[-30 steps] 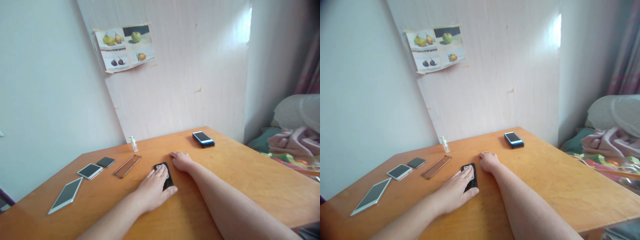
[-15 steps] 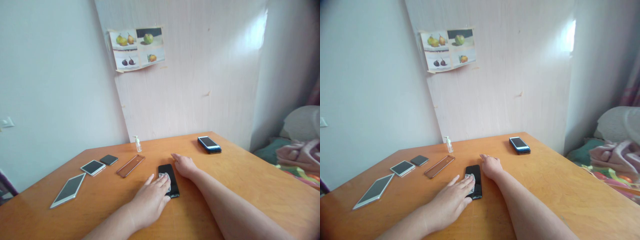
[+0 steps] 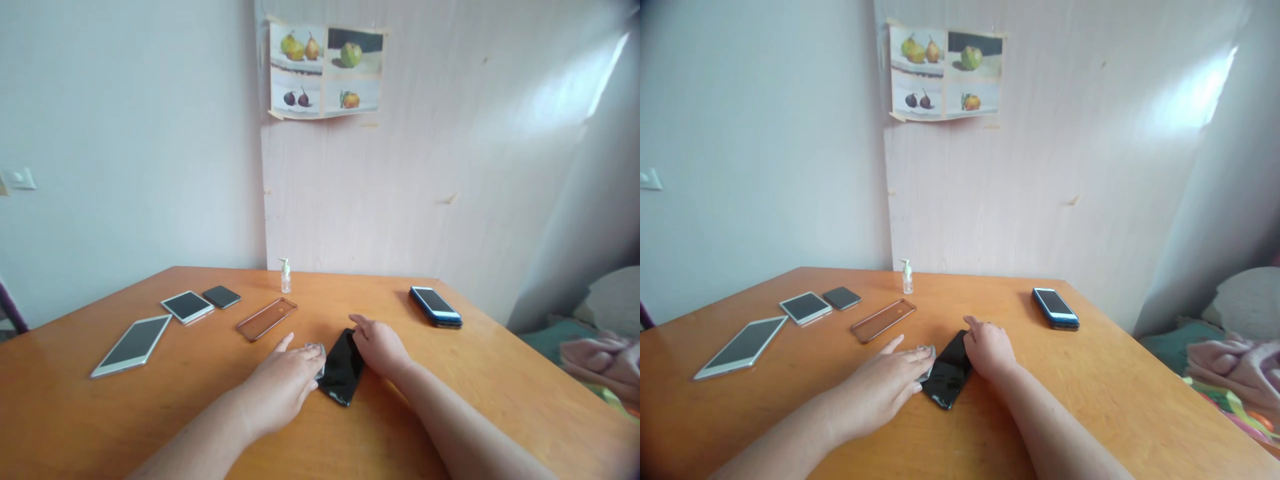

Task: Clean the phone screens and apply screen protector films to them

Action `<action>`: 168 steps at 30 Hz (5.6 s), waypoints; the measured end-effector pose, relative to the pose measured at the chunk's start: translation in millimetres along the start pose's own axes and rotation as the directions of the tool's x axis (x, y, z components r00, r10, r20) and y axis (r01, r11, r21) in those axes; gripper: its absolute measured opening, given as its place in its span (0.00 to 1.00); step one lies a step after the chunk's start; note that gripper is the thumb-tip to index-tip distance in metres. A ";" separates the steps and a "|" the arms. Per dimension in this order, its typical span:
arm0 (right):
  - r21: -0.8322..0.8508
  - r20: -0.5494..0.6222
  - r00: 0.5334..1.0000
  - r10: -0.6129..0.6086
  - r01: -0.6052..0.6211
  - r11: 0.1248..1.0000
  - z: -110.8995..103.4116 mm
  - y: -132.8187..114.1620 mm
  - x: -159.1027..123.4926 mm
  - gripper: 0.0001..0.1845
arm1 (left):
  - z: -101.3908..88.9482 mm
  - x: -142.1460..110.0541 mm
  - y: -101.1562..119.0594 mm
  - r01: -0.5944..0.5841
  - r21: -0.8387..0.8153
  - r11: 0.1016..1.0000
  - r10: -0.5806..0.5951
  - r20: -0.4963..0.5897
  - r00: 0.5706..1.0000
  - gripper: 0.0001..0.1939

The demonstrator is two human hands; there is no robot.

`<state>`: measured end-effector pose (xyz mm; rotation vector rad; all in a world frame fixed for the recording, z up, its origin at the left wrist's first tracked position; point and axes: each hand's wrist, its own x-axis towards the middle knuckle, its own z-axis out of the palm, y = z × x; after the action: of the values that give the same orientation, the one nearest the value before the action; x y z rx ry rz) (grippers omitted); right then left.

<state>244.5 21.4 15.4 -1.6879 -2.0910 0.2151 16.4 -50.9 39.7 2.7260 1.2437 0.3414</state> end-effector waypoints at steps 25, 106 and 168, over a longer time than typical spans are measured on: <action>0.167 0.543 0.804 -0.242 0.179 0.969 -51.0 8.3 -23.5 0.59 | 22.5 27.0 -44.3 0.245 -0.684 0.687 -0.499 -0.200 0.843 0.05; 0.939 0.195 0.971 -0.135 -0.145 0.311 -12.2 -53.5 -40.4 0.10 | 1.8 19.8 2.3 0.068 -0.993 0.098 -0.348 0.030 0.937 0.18; 0.434 -0.173 0.968 0.180 -0.089 0.897 -3.2 11.2 0.2 0.13 | 14.9 13.8 -9.6 0.271 -0.153 0.950 -0.294 -0.157 0.943 0.37</action>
<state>255.9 23.9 14.0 -1.5140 -1.6292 0.4777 22.0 -34.5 25.4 2.4062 1.5749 0.6195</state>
